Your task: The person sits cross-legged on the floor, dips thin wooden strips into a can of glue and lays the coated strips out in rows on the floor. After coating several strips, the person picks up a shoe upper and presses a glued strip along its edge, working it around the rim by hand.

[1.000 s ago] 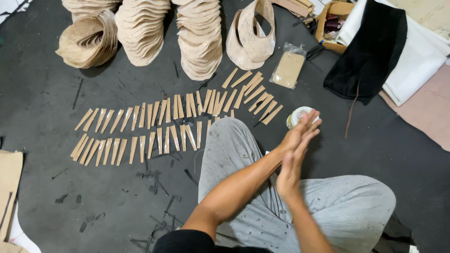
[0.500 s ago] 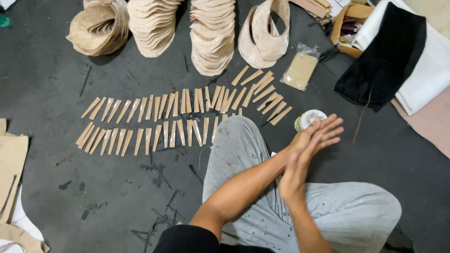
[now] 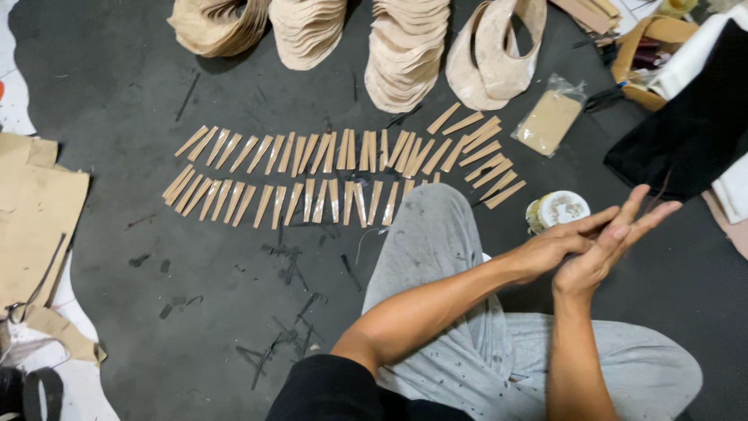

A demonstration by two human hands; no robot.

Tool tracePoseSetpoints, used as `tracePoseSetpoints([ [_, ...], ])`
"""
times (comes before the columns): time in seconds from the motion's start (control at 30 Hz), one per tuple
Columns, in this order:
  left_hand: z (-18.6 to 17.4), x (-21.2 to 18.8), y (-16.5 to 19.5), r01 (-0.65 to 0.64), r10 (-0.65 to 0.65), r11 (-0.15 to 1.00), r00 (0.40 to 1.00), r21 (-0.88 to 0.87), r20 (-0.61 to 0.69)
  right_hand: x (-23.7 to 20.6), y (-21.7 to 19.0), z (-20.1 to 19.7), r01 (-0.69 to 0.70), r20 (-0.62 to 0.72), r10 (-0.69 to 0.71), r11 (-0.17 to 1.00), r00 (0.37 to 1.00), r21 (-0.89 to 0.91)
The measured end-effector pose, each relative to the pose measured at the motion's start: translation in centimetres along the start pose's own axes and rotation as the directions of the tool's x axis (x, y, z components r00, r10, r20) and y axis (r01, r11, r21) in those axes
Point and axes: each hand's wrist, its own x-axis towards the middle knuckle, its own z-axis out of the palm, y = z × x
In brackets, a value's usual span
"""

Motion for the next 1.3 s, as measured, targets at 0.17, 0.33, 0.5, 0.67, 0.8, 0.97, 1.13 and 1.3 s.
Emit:
tracePoseSetpoints([
  [0.17,-2.5,-8.8,5.9,-0.271,0.388,0.875,0.889,0.402,-0.245,-4.3,1.9,-5.2,-0.083,-0.061,-0.058,-0.812,0.996,-0.578],
  [0.33,-10.5,-20.3,9.8,-0.111,0.481,0.852,0.553,0.512,-0.68,-7.1,5.2,-10.6,-0.111,-0.18,-0.069,-0.965,0.981,-0.238],
  [0.5,-20.9,-28.7,11.3,0.194,0.365,0.881,0.301,0.431,-0.881,-5.2,7.2,-14.7,0.047,-0.294,0.062,-0.997,0.954,-0.055],
  [0.67,-25.7,-33.8,11.9,0.163,0.254,0.943,0.206,0.289,-0.945,-2.7,8.1,-17.7,0.286,-0.408,0.124,-0.886,0.904,0.364],
  [0.8,-28.1,-35.9,13.0,0.128,0.29,0.942,0.159,0.31,-0.944,-2.1,8.8,-19.5,0.34,-0.446,0.11,-0.812,0.888,0.475],
  [0.97,-32.1,-37.6,15.3,0.107,0.269,0.956,0.064,0.274,-0.961,-1.3,8.9,-22.1,0.435,-0.576,0.03,-0.687,0.817,0.582],
  [1.13,-36.9,-38.5,18.0,0.053,0.236,0.97,0.008,0.236,-0.972,-0.9,8.3,-27.4,0.341,-0.692,0.113,-0.918,0.713,0.201],
  [1.3,-41.9,-38.9,21.2,-0.011,0.263,0.964,-0.101,0.265,-0.96,-2.0,5.5,-32.7,-0.06,-0.827,-0.164,-0.986,0.538,0.156],
])
